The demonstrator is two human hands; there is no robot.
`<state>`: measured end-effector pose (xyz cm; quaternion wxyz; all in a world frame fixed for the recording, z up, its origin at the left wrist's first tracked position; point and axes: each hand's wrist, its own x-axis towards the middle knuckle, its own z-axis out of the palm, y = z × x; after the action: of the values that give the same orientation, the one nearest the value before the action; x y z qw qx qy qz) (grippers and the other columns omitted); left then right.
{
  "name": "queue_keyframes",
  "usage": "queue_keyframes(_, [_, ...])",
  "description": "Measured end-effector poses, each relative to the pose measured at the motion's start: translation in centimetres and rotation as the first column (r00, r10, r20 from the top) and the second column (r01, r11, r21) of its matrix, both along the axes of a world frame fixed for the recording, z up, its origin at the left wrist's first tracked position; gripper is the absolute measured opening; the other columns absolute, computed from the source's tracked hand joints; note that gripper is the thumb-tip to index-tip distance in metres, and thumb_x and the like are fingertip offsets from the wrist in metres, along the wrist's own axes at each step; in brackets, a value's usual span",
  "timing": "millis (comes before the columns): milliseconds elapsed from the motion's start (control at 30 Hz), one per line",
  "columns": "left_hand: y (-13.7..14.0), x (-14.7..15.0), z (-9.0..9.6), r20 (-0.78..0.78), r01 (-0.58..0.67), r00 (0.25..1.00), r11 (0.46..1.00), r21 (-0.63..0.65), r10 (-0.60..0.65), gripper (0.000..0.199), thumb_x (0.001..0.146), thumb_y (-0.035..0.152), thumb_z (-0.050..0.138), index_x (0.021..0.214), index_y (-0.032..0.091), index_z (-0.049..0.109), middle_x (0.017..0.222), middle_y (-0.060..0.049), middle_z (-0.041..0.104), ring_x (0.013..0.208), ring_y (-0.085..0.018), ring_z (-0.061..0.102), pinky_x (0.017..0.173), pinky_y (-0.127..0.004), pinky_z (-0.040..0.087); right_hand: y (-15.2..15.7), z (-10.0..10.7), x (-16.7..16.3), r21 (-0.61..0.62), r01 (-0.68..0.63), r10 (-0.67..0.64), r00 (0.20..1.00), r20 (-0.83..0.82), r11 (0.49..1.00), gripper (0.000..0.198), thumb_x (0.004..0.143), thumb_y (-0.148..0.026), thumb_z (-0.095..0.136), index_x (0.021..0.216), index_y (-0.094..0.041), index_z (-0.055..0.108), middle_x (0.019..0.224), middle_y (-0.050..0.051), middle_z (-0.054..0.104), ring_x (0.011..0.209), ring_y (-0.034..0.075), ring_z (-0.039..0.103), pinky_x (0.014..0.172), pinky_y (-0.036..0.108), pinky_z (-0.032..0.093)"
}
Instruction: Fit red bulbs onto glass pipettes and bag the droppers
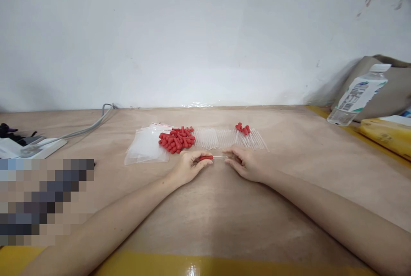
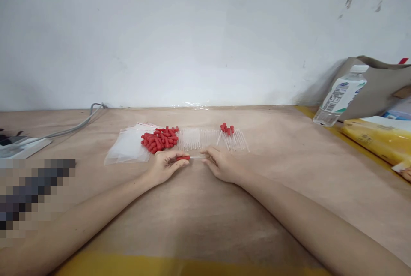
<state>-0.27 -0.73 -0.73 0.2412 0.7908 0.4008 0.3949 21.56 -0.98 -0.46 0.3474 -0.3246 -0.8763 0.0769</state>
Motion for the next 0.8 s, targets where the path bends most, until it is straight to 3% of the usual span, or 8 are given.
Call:
queue_keyframes(100, [-0.1, -0.2, -0.1, -0.02, 0.025, 0.999, 1.0, 0.01, -0.025, 0.018, 0.077, 0.03, 0.06, 0.086, 0.017, 0.068, 0.076, -0.003, 0.07, 0.064, -0.015, 0.064, 0.06, -0.025, 0.052, -0.1, -0.3, 0.1, 0.128, 0.0, -0.001, 1.0, 0.013, 0.992, 0.021, 0.088, -0.024, 0.04, 0.089, -0.017, 0.06, 0.075, 0.005, 0.058, 0.065, 0.013, 0.053, 0.058, 0.023, 0.042])
queue_keyframes(200, [-0.4, -0.3, -0.2, -0.009, 0.075, 0.997, 0.997, -0.003, -0.075, 0.018, 0.077, 0.03, 0.06, 0.085, 0.015, 0.068, 0.068, -0.003, 0.069, 0.057, -0.013, 0.063, 0.055, -0.023, 0.052, 0.0, -0.9, 0.1, 0.237, -0.033, 0.026, 0.999, 0.032, 0.971, 0.022, 0.089, -0.023, 0.038, 0.089, -0.017, 0.059, 0.072, 0.005, 0.058, 0.064, 0.013, 0.051, 0.058, 0.024, 0.041])
queue_keyframes(367, [-0.7, -0.3, -0.1, 0.017, 0.123, 0.992, 0.989, 0.081, -0.125, 0.018, 0.074, 0.027, 0.064, 0.085, 0.013, 0.068, 0.068, -0.003, 0.07, 0.055, -0.012, 0.064, 0.054, -0.021, 0.054, -0.1, -1.5, -0.4, 0.296, -0.035, 0.02, 0.998, 0.055, 0.954, 0.024, 0.089, -0.023, 0.037, 0.084, -0.014, 0.06, 0.064, 0.004, 0.054, 0.058, 0.012, 0.046, 0.054, 0.023, 0.035])
queue_keyframes(567, [-0.6, -0.4, -0.4, -0.056, 0.125, 0.992, 0.978, 0.17, -0.117, 0.018, 0.076, 0.026, 0.062, 0.088, 0.014, 0.068, 0.078, -0.005, 0.071, 0.065, -0.014, 0.066, 0.058, -0.022, 0.055, -0.8, -0.6, -1.1, 0.036, 0.038, -0.042, 0.992, 0.115, 0.999, 0.031, 0.089, -0.027, 0.036, 0.07, -0.015, 0.057, 0.06, 0.001, 0.053, 0.053, 0.01, 0.043, 0.051, 0.023, 0.029])
queue_keyframes(700, [-0.5, -0.3, -0.4, -0.104, 0.118, 0.99, 0.969, 0.218, -0.097, 0.016, 0.077, 0.024, 0.061, 0.088, 0.014, 0.067, 0.08, -0.005, 0.071, 0.065, -0.013, 0.066, 0.06, -0.022, 0.055, -0.7, 0.2, -1.3, -0.199, 0.082, -0.049, 0.985, 0.163, 0.976, 0.033, 0.09, -0.029, 0.034, 0.068, -0.017, 0.055, 0.06, 0.0, 0.054, 0.054, 0.01, 0.045, 0.052, 0.022, 0.029])
queue_keyframes(800, [-0.2, -0.1, -0.3, -0.089, 0.079, 0.994, 0.961, 0.265, -0.057, 0.015, 0.078, 0.025, 0.06, 0.087, 0.015, 0.067, 0.079, -0.004, 0.071, 0.066, -0.013, 0.065, 0.06, -0.022, 0.054, -0.5, 0.8, -1.4, -0.271, 0.05, -0.005, 0.987, 0.164, 0.961, 0.033, 0.09, -0.031, 0.032, 0.072, -0.017, 0.056, 0.064, 0.001, 0.057, 0.056, 0.011, 0.047, 0.055, 0.022, 0.032])
